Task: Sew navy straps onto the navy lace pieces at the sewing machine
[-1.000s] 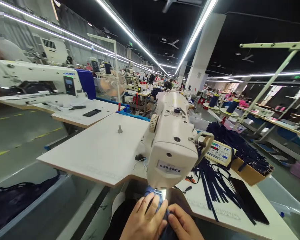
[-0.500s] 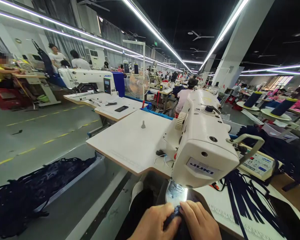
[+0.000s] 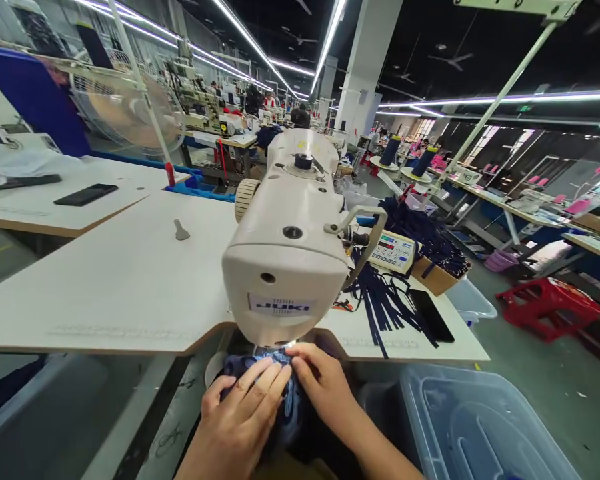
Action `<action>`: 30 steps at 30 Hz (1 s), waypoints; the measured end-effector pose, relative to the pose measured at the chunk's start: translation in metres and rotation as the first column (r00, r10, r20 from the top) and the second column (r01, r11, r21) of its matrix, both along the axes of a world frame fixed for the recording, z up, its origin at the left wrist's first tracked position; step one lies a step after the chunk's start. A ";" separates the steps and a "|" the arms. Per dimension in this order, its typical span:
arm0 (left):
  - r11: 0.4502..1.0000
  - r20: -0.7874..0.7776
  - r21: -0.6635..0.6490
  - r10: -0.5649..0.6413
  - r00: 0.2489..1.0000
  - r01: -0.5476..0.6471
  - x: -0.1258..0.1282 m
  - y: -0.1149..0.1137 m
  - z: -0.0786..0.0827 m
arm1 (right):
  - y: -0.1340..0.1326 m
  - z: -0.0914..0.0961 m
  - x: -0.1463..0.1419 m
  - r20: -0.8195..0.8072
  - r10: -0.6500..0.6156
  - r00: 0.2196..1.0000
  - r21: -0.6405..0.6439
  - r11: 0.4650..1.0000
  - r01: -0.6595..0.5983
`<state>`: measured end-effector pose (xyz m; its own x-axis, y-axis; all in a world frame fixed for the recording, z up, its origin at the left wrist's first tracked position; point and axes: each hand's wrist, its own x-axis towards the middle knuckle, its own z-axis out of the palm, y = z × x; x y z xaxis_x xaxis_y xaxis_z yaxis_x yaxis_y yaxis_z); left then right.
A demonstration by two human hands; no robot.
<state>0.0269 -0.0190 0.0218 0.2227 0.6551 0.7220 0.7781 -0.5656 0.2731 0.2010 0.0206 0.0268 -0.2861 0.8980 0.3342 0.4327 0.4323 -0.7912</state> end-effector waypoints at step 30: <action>0.975 -0.103 0.032 0.223 0.969 -0.221 0.012 0.004 0.015 | 0.022 0.012 0.010 0.075 -0.060 0.995 -0.122 0.990 0.068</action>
